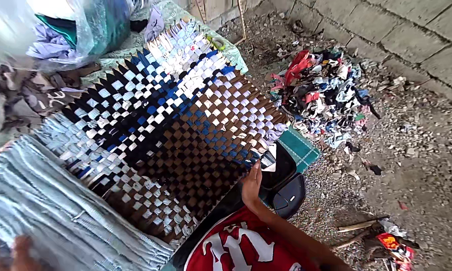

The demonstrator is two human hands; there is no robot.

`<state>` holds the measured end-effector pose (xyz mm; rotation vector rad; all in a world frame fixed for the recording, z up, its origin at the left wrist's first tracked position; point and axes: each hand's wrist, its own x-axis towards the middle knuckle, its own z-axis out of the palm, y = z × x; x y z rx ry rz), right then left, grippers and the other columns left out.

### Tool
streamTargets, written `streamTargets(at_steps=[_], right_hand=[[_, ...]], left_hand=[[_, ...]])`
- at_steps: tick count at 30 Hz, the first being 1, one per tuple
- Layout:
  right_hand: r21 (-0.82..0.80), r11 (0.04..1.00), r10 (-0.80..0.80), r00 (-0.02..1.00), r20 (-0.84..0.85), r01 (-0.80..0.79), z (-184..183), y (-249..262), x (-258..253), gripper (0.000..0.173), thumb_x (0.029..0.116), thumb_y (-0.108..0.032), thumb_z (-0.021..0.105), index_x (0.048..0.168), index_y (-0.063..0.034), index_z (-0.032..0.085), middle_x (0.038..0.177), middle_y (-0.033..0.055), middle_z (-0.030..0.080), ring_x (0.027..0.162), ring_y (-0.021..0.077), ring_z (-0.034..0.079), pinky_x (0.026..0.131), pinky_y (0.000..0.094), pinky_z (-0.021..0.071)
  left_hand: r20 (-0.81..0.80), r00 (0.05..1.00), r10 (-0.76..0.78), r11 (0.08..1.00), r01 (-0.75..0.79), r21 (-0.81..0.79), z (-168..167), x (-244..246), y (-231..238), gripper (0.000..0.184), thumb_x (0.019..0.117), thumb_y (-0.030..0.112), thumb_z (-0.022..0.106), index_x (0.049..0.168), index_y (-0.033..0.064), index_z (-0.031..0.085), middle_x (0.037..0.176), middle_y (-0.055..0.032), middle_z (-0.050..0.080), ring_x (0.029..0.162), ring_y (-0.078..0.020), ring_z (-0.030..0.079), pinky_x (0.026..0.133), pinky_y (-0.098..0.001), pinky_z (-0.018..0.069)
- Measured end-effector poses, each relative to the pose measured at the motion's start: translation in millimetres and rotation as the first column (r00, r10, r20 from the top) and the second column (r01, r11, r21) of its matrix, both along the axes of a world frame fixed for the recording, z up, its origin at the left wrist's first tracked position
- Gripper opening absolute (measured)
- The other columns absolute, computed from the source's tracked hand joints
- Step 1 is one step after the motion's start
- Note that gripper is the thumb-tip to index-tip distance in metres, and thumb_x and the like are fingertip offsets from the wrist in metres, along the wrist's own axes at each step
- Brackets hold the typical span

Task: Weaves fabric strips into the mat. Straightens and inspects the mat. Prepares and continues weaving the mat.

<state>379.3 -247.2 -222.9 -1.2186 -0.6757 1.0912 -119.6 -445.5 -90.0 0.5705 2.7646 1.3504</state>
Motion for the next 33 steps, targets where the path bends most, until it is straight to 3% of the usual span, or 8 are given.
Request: streamTargets(at_steps=[3,9,15,19,21,27,30,33], right_hand=[[0.165,0.986,-0.02,0.999,-0.046,0.028,38,7,-8,0.054,0.1128,-0.033,0.028,0.162,-0.0117,0.023,0.157,0.0116,0.042,0.138,0.0178,0.05,0.109,0.0397,0.0493],[0.284,0.958,-0.02,0.998,-0.056,0.035,77,24,-26,0.055,0.1123,-0.04,0.032,0.163,-0.0228,0.021,0.163,0.0024,0.036,0.145,0.0148,0.042,0.118,0.0427,0.0402],[0.217,0.976,-0.04,0.999,0.013,0.036,49,37,-9,0.051,0.1128,-0.031,0.033,0.16,-0.0116,0.031,0.157,0.0086,0.045,0.142,0.0153,0.047,0.118,0.0394,0.0408],[0.138,0.99,-0.04,0.981,0.189,0.013,15,49,11,0.055,0.1128,-0.03,0.027,0.158,0.0005,0.031,0.161,0.0191,0.038,0.146,0.0201,0.042,0.12,0.0386,0.0373],[0.125,0.992,-0.02,0.971,0.236,-0.01,-1,56,20,0.056,0.1134,-0.034,0.025,0.157,-0.0004,0.034,0.156,0.0181,0.045,0.14,0.0188,0.05,0.116,0.0375,0.0426],[-0.087,0.97,0.242,0.934,0.264,-0.227,3,59,50,0.056,0.1117,-0.045,0.027,0.146,-0.0039,0.046,0.113,0.0144,0.067,0.085,0.0233,0.073,0.07,0.0474,0.0645],[-0.329,0.866,0.491,0.765,0.417,-0.377,19,64,77,0.071,0.1094,-0.055,0.023,0.134,0.0044,0.053,0.105,0.0192,0.073,0.082,0.031,0.076,0.069,0.0509,0.0652],[-0.714,0.579,0.81,0.38,0.447,-0.394,50,81,103,0.083,0.1061,-0.064,0.02,0.125,0.0036,0.065,0.101,0.0201,0.076,0.086,0.0347,0.076,0.077,0.0549,0.0621]], left_hand=[[0.209,0.941,-0.264,0.96,0.237,0.146,-6,-7,-10,0.062,0.1095,0.05,0.038,0.15,0.0032,0.044,0.145,-0.0074,0.056,0.129,-0.0047,0.054,0.112,-0.0301,0.0436],[0.109,0.985,-0.136,0.979,0.151,-0.139,17,-24,-1,0.074,0.1021,0.066,0.041,0.135,0.0023,0.059,0.12,-0.009,0.07,0.107,-0.0069,0.067,0.1,-0.0344,0.0539],[0.04,0.999,-0.023,0.971,0.032,-0.238,-26,-8,-4,0.099,0.0982,0.079,0.022,0.132,-0.0054,0.06,0.128,-0.0294,0.064,0.12,-0.0393,0.063,0.102,-0.0616,0.0481],[0.052,0.998,-0.034,0.997,0.038,-0.07,-49,30,2,0.085,0.1049,0.068,0.021,0.118,-0.0028,0.067,0.106,-0.0226,0.07,0.097,-0.0295,0.07,0.089,-0.0566,0.0559],[0.083,0.996,-0.02,1.0,0.022,-0.019,-54,46,5,0.081,0.1074,0.063,0.021,0.112,-0.0036,0.068,0.098,-0.0212,0.07,0.089,-0.0281,0.069,0.085,-0.0558,0.0569],[0.122,0.987,-0.104,0.967,0.072,0.243,-89,54,9,0.069,0.1103,0.054,0.024,0.117,0.0006,0.067,0.093,-0.0132,0.072,0.084,-0.019,0.072,0.081,-0.0448,0.0621],[0.133,0.985,-0.106,0.965,0.07,0.251,-92,55,9,0.069,0.1104,0.054,0.023,0.123,0.0018,0.065,0.099,-0.0135,0.072,0.09,-0.0188,0.072,0.085,-0.0442,0.0614],[0.136,0.985,-0.109,0.967,0.073,0.244,-94,57,9,0.067,0.1109,0.053,0.023,0.127,0.0027,0.064,0.102,-0.0123,0.072,0.093,-0.0163,0.072,0.087,-0.0418,0.0606]])
